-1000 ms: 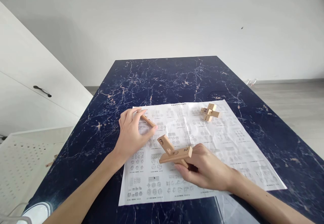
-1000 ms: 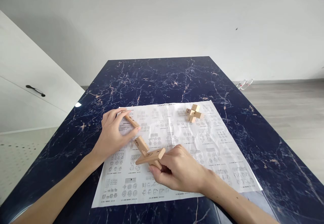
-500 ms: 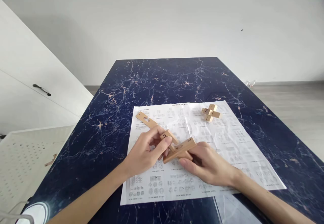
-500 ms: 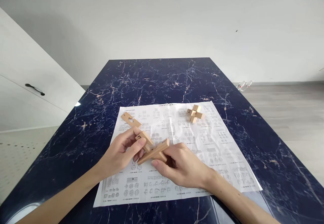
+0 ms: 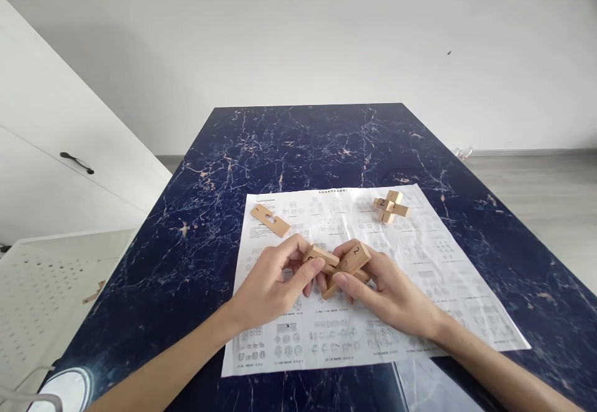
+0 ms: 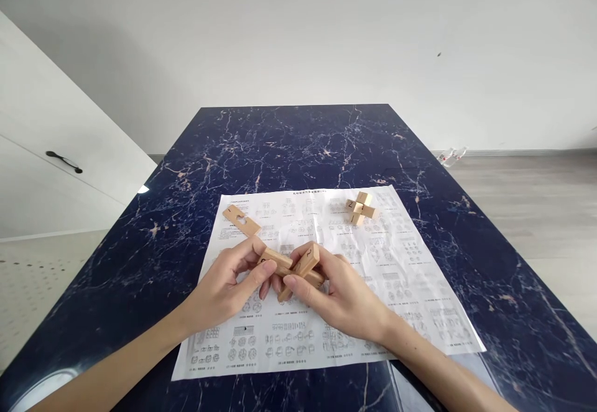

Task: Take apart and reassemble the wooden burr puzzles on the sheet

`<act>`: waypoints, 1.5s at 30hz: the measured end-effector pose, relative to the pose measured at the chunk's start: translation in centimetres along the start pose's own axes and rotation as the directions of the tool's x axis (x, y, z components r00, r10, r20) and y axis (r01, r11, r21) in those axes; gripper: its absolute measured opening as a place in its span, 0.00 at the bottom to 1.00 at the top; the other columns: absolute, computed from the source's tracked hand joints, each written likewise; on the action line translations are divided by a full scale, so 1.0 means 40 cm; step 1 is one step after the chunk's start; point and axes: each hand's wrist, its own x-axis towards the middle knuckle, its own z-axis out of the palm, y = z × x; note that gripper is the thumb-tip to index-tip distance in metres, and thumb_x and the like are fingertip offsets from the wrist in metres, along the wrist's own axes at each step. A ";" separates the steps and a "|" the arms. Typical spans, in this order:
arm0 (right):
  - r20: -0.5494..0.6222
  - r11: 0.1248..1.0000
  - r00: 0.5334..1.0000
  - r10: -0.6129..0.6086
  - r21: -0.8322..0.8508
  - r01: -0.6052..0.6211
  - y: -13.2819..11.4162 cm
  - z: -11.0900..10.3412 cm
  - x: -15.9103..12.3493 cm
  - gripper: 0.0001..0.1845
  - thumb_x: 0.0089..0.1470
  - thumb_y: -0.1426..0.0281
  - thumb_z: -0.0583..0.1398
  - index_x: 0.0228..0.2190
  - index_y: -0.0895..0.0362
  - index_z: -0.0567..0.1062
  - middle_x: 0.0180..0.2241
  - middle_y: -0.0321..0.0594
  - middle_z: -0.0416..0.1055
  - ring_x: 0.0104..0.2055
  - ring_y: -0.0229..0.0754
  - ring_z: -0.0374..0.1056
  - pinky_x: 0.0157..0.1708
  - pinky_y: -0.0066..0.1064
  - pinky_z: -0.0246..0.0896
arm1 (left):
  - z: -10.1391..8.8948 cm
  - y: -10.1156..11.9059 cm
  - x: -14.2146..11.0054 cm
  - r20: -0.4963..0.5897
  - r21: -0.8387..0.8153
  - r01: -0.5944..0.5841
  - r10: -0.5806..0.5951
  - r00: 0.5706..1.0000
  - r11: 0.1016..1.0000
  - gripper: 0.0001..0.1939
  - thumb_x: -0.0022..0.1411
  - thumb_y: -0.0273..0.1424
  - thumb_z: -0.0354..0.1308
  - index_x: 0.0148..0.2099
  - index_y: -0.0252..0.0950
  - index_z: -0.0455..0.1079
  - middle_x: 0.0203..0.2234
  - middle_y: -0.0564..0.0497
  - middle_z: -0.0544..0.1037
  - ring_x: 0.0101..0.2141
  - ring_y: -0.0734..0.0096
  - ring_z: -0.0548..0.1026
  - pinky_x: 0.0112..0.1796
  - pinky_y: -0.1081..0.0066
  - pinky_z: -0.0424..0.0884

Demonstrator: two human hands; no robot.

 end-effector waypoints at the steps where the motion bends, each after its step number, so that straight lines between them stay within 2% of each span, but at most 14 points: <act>1: -0.003 1.000 1.000 0.013 0.014 -0.013 0.000 0.000 0.000 0.11 0.72 0.61 0.60 0.37 0.53 0.73 0.37 0.42 0.81 0.36 0.43 0.78 0.36 0.34 0.76 | -0.003 0.001 0.001 -0.008 0.000 0.000 0.000 1.000 1.000 0.15 0.78 0.43 0.56 0.41 0.37 0.68 0.31 0.49 0.81 0.29 0.70 0.76 0.32 0.68 0.73; 5: 0.001 0.998 0.999 0.046 0.045 -0.046 -0.001 -0.002 0.001 0.11 0.71 0.61 0.60 0.36 0.53 0.73 0.35 0.42 0.80 0.35 0.43 0.79 0.34 0.34 0.77 | -0.021 0.006 0.005 -0.047 -0.005 -0.006 0.006 0.999 1.000 0.15 0.77 0.43 0.57 0.41 0.37 0.69 0.30 0.51 0.80 0.28 0.72 0.75 0.31 0.69 0.73; 16: -0.108 0.996 0.994 0.007 -0.085 -0.016 -0.007 -0.006 0.002 0.10 0.67 0.61 0.62 0.35 0.53 0.71 0.31 0.40 0.83 0.32 0.43 0.80 0.31 0.32 0.73 | -0.044 0.012 0.017 0.011 -0.036 -0.026 0.026 1.000 0.999 0.16 0.76 0.43 0.60 0.40 0.36 0.70 0.27 0.51 0.80 0.25 0.72 0.75 0.28 0.70 0.71; 20: -0.140 0.994 0.990 0.010 -0.103 -0.025 -0.006 -0.001 0.001 0.09 0.66 0.62 0.63 0.36 0.53 0.70 0.31 0.39 0.82 0.31 0.42 0.80 0.30 0.31 0.73 | -0.045 0.008 0.021 0.016 -0.052 -0.026 0.027 1.000 0.998 0.15 0.76 0.42 0.60 0.40 0.36 0.70 0.27 0.52 0.80 0.25 0.73 0.75 0.28 0.71 0.71; 25: -0.241 0.998 0.970 -0.022 -0.069 0.006 0.004 0.008 0.000 0.10 0.67 0.62 0.63 0.36 0.53 0.69 0.28 0.35 0.78 0.25 0.38 0.76 0.30 0.30 0.74 | -0.033 0.007 0.023 -0.029 -0.086 -0.040 0.037 0.999 0.995 0.15 0.77 0.41 0.59 0.41 0.36 0.69 0.28 0.52 0.80 0.25 0.73 0.75 0.28 0.70 0.72; 32: -0.171 0.998 0.985 0.009 -0.054 -0.018 0.008 0.003 -0.004 0.10 0.68 0.63 0.62 0.36 0.53 0.68 0.30 0.37 0.79 0.28 0.39 0.77 0.30 0.31 0.73 | -0.042 -0.001 0.023 -0.016 -0.070 -0.038 0.037 0.999 0.997 0.14 0.77 0.41 0.59 0.41 0.36 0.70 0.28 0.52 0.80 0.25 0.73 0.75 0.29 0.70 0.72; 40: -0.287 0.997 0.958 -0.028 -0.071 0.008 0.017 0.012 -0.007 0.10 0.68 0.61 0.64 0.39 0.53 0.70 0.30 0.37 0.79 0.28 0.40 0.78 0.28 0.31 0.74 | -0.039 -0.007 0.028 -0.026 -0.145 -0.082 0.079 0.996 0.986 0.12 0.77 0.39 0.59 0.43 0.35 0.71 0.28 0.52 0.81 0.25 0.74 0.75 0.29 0.72 0.74; 45: -0.230 0.997 0.973 -0.023 -0.072 0.007 0.010 0.008 -0.004 0.11 0.69 0.62 0.62 0.35 0.52 0.68 0.27 0.35 0.79 0.26 0.40 0.75 0.28 0.32 0.72 | -0.049 -0.013 0.029 -0.007 -0.147 -0.098 0.098 0.995 0.984 0.11 0.77 0.38 0.59 0.43 0.35 0.71 0.28 0.52 0.80 0.26 0.74 0.76 0.30 0.72 0.74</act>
